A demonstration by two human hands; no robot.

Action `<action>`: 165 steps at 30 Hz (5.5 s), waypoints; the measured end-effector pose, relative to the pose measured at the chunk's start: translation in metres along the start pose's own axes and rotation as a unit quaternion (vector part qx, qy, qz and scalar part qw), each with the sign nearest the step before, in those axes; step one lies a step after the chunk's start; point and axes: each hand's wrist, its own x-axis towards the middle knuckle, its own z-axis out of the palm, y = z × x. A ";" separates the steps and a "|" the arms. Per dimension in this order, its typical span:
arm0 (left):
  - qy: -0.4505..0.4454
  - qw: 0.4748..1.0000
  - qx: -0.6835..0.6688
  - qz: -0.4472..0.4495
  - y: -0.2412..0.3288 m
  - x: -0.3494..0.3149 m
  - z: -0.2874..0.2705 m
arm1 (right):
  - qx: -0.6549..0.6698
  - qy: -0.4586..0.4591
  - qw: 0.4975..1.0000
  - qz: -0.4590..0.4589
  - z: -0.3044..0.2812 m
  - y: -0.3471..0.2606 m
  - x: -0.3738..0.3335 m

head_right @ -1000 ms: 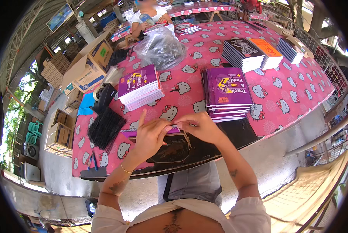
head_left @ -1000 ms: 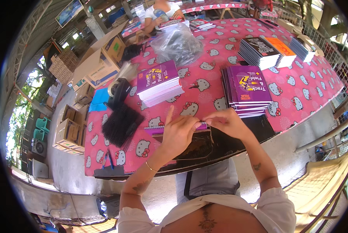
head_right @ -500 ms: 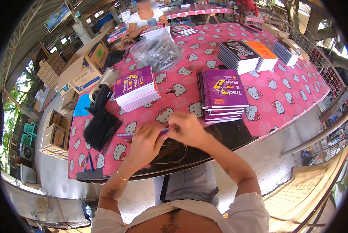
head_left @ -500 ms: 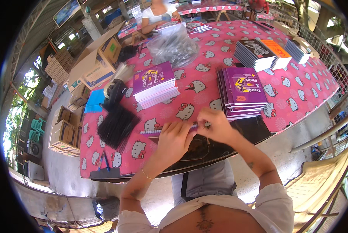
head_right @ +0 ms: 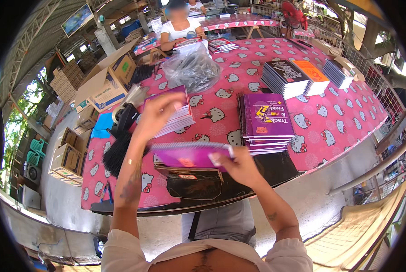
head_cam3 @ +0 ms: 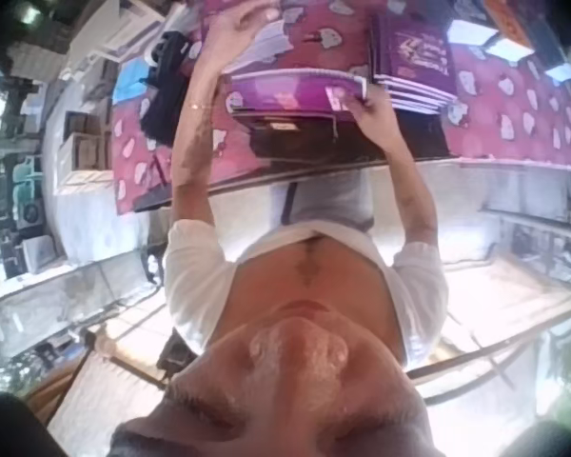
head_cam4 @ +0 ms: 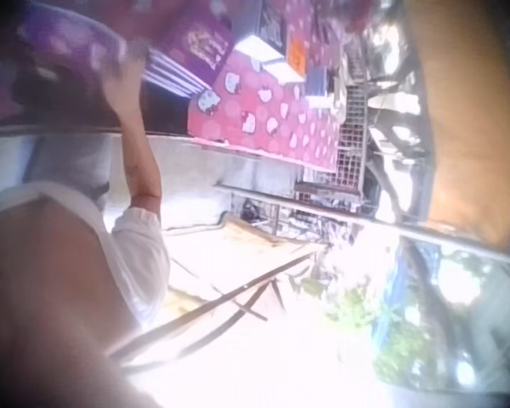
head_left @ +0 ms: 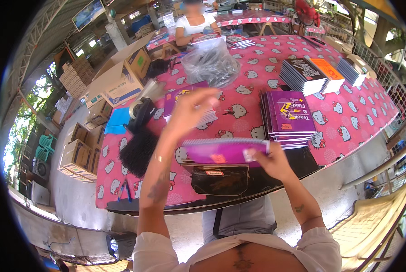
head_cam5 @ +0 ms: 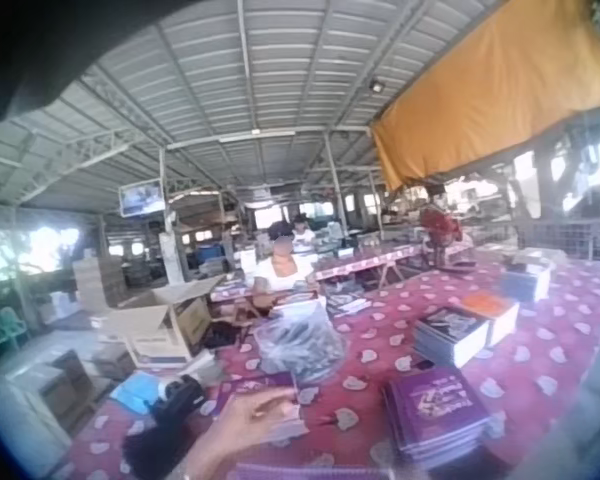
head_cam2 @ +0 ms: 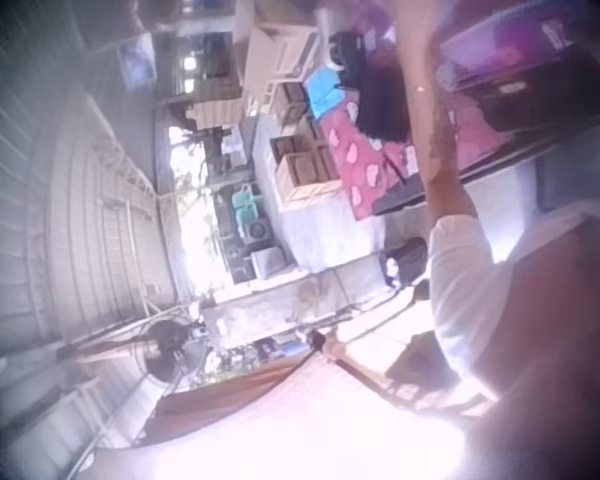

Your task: The person assembles notebooks by sliding plastic comb bindings onto the pre-punched pages, adjusting the alignments by hand, and stacking the completed notebooks on the table.

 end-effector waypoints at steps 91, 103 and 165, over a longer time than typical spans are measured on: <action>0.331 0.931 0.030 -0.149 0.023 -0.189 0.053 | -0.288 -0.032 0.939 -0.185 0.133 -0.009 0.047; 0.201 0.962 0.060 -0.176 0.029 -0.185 0.025 | -0.288 -0.033 0.940 -0.178 0.133 -0.012 0.047; 0.033 0.986 0.138 -0.090 0.012 -0.162 0.002 | -0.163 -0.129 0.964 -0.166 0.108 -0.007 0.063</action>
